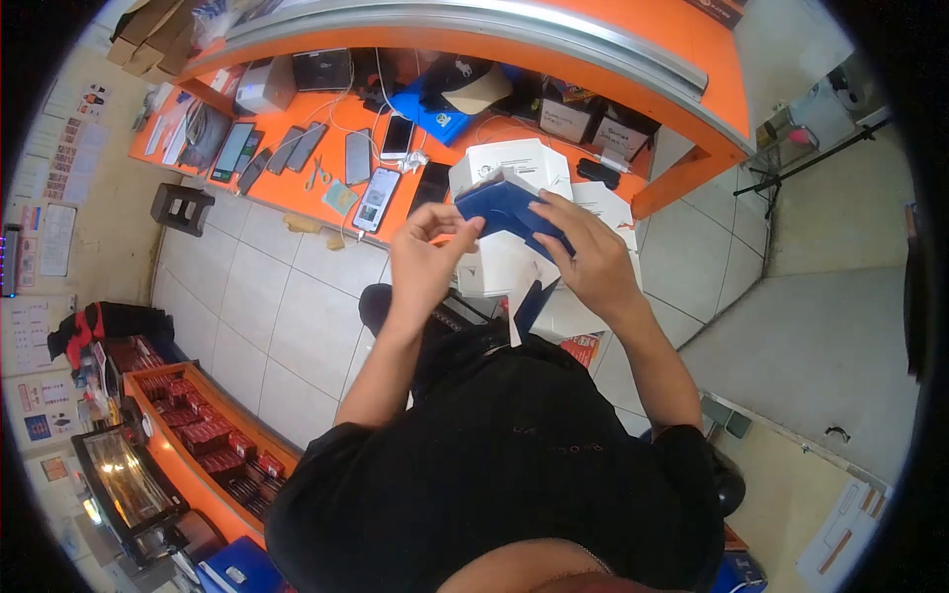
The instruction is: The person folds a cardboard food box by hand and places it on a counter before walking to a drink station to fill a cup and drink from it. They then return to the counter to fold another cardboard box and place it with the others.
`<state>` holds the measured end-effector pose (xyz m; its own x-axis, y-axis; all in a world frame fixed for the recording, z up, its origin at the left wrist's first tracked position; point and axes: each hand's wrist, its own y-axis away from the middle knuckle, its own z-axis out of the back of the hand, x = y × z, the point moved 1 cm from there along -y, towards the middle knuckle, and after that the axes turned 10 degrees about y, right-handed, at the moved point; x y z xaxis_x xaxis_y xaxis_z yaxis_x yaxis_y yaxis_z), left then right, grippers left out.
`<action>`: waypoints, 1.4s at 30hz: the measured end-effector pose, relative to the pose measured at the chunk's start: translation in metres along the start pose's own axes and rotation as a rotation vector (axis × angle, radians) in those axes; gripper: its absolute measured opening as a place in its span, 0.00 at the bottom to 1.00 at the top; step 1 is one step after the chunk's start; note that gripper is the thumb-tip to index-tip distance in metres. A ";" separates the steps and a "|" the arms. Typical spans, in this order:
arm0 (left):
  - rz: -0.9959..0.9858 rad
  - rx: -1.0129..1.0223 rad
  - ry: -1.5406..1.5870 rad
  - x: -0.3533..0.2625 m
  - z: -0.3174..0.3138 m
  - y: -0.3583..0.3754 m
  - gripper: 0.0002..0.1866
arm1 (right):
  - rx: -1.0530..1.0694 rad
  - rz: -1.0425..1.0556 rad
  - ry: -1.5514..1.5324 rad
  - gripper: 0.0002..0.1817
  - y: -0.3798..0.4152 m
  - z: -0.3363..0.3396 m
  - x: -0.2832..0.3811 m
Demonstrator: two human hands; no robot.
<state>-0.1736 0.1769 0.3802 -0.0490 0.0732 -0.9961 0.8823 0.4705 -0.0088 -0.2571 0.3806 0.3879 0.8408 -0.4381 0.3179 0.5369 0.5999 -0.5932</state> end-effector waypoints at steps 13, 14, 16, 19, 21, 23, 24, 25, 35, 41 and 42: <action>0.296 0.233 0.571 0.048 -0.001 -0.006 0.14 | 0.023 -0.143 -0.264 0.24 -0.005 -0.007 0.023; 0.304 0.327 0.552 0.050 0.000 -0.007 0.16 | 0.021 -0.142 -0.264 0.24 -0.007 -0.005 0.021; 0.371 0.457 0.155 0.028 0.001 -0.002 0.17 | 0.205 -0.150 -0.463 0.28 -0.009 0.000 0.006; -0.058 1.012 -0.215 -0.047 0.012 0.009 0.21 | 0.347 -0.072 -0.620 0.29 -0.028 0.039 -0.029; 0.093 1.043 0.412 -0.044 0.053 0.006 0.12 | 0.353 -0.066 -0.743 0.31 -0.029 0.054 -0.050; -0.174 1.035 1.182 -0.030 0.055 -0.020 0.32 | 0.359 -0.053 -0.874 0.33 -0.036 0.059 -0.056; -0.275 0.799 0.739 -0.027 0.052 -0.027 0.42 | 0.458 -0.018 -0.978 0.33 -0.042 0.059 -0.056; -0.360 0.549 0.299 -0.031 0.040 -0.029 0.52 | 0.557 0.022 -1.079 0.34 -0.046 0.058 -0.054; 0.207 0.956 0.479 0.010 -0.026 0.007 0.67 | 0.273 -0.560 -1.412 0.28 -0.015 0.021 -0.032; 0.260 1.070 0.497 0.024 0.004 0.030 0.70 | 0.230 -0.806 -1.613 0.32 0.074 0.008 -0.030; 0.166 1.105 0.443 0.020 0.009 0.022 0.73 | 0.272 -0.578 -1.629 0.33 0.076 0.022 -0.029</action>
<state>-0.1513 0.1808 0.3597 0.1380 0.4595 -0.8774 0.8073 -0.5654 -0.1691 -0.2388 0.4538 0.3496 -0.3323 0.3410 0.8794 0.6179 0.7831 -0.0701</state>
